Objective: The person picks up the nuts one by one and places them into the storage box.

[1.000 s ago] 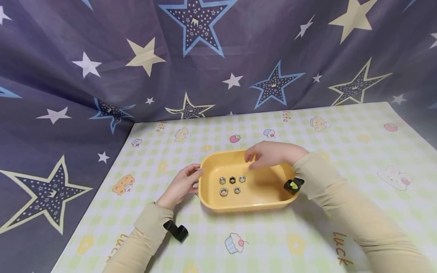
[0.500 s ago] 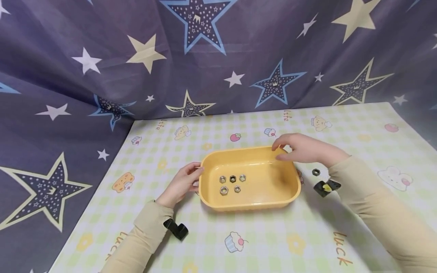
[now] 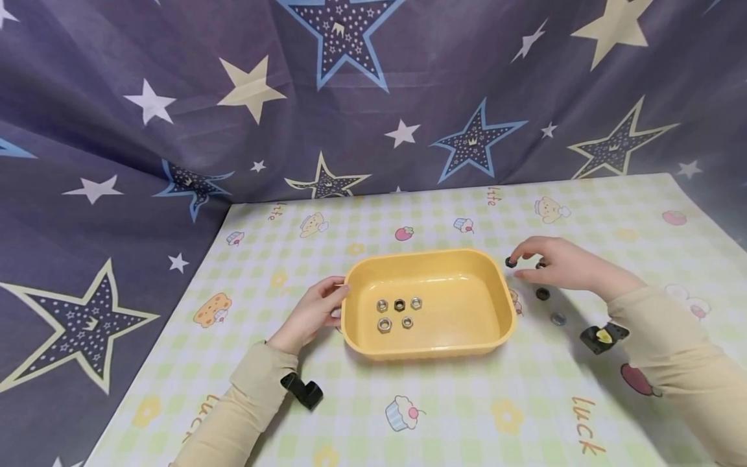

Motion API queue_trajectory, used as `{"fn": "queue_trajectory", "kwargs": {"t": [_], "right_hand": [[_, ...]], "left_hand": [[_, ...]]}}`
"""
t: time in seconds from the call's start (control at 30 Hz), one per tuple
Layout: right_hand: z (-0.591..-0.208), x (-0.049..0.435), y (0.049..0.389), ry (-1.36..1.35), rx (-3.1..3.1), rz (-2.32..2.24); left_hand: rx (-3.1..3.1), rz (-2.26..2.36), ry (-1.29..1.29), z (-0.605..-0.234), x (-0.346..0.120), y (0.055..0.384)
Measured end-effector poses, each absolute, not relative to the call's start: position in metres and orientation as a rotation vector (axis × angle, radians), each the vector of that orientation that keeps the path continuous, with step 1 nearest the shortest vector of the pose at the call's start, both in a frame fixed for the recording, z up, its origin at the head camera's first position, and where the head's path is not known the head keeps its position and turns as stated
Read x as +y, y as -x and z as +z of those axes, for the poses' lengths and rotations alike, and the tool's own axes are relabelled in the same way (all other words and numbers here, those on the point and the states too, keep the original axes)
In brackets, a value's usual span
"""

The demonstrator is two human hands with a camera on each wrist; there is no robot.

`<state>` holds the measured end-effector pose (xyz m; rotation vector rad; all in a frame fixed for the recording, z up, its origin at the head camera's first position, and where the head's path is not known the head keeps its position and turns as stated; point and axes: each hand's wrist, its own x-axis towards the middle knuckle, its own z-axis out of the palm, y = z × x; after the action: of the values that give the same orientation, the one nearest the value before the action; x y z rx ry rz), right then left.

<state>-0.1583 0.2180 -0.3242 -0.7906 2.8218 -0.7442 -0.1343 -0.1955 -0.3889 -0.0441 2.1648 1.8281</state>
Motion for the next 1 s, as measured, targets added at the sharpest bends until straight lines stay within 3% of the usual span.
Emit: {"fn": "queue_trajectory", "kwargs": {"t": [0.4,1.0], "right_hand": [[-0.346,0.258,0.173,0.588,2.854,-0.689],[-0.355,0.269,0.187,0.62,2.865,-0.551]], "left_hand": [[2.167,1.815,0.046,-0.39,-0.196,0.132],[2.164,1.82,0.038,-0.387,-0.195,0.133]]}}
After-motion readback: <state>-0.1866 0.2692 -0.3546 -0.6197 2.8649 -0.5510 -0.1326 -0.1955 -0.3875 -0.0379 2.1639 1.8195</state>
